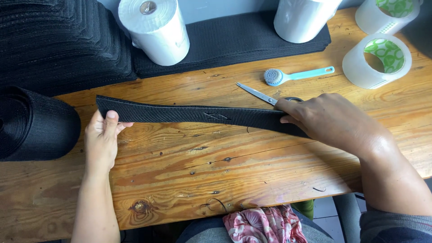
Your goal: Trimming the edges and rounded ends of a black textured strap using scissors
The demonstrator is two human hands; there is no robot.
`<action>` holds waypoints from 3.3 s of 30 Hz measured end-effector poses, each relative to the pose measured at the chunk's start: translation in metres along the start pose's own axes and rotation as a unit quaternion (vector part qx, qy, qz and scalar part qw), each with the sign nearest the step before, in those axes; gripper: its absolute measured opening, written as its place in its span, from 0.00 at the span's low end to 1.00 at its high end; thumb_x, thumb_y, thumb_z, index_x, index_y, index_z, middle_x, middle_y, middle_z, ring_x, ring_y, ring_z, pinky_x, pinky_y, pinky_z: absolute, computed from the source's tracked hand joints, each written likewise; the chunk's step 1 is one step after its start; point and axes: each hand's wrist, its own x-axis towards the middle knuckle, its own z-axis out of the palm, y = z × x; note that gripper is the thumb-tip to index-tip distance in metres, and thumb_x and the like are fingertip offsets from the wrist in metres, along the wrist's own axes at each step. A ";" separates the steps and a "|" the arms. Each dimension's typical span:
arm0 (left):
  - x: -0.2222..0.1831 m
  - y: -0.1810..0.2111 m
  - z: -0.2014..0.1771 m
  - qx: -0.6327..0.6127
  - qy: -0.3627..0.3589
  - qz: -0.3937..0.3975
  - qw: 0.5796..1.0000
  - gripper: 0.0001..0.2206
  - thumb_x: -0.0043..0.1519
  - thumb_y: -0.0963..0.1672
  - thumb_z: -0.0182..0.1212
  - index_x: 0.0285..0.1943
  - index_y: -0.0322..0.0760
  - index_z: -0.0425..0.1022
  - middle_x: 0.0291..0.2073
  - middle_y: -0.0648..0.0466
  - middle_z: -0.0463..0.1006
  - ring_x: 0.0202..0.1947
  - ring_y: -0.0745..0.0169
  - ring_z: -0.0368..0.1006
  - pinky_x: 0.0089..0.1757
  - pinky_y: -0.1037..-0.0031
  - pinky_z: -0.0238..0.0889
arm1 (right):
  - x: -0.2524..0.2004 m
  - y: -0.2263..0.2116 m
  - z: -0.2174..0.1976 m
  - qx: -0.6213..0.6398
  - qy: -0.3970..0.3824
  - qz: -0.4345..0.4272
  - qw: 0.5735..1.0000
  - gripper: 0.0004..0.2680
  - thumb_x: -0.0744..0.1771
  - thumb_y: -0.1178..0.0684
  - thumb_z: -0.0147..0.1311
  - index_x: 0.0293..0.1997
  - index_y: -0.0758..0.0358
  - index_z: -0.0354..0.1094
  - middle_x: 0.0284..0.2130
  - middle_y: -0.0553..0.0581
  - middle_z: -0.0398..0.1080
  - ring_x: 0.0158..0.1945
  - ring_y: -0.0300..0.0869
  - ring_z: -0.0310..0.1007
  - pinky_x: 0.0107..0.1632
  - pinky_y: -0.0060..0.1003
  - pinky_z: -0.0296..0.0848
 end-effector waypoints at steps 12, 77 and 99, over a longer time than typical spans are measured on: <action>0.005 -0.001 -0.027 0.071 0.110 -0.060 0.990 0.16 0.78 0.52 0.44 0.61 0.38 0.66 0.36 0.45 0.76 0.38 0.59 0.80 0.45 0.78 0.74 | 0.003 0.002 -0.008 0.107 0.060 -0.015 0.992 0.10 0.68 0.37 0.50 0.50 0.43 0.64 0.16 0.61 0.72 0.24 0.61 0.74 0.29 0.52 0.68; -0.001 0.006 -0.038 0.090 0.057 -0.017 0.994 0.21 0.78 0.41 0.55 0.30 0.44 0.54 0.22 0.58 0.59 0.38 0.56 0.82 0.45 0.71 0.79 | 0.025 0.088 0.122 0.505 0.183 0.089 0.839 0.04 0.72 0.54 0.51 0.46 0.63 0.66 0.33 0.54 0.74 0.25 0.43 0.80 0.30 0.31 0.71; -0.001 0.001 -0.039 0.102 0.067 0.005 0.992 0.11 0.78 0.40 0.57 0.42 0.36 0.63 0.28 0.53 0.67 0.39 0.50 0.83 0.43 0.72 0.79 | 0.023 0.090 0.118 0.497 0.179 0.089 0.845 0.04 0.72 0.54 0.50 0.44 0.63 0.65 0.33 0.54 0.73 0.28 0.44 0.81 0.34 0.29 0.69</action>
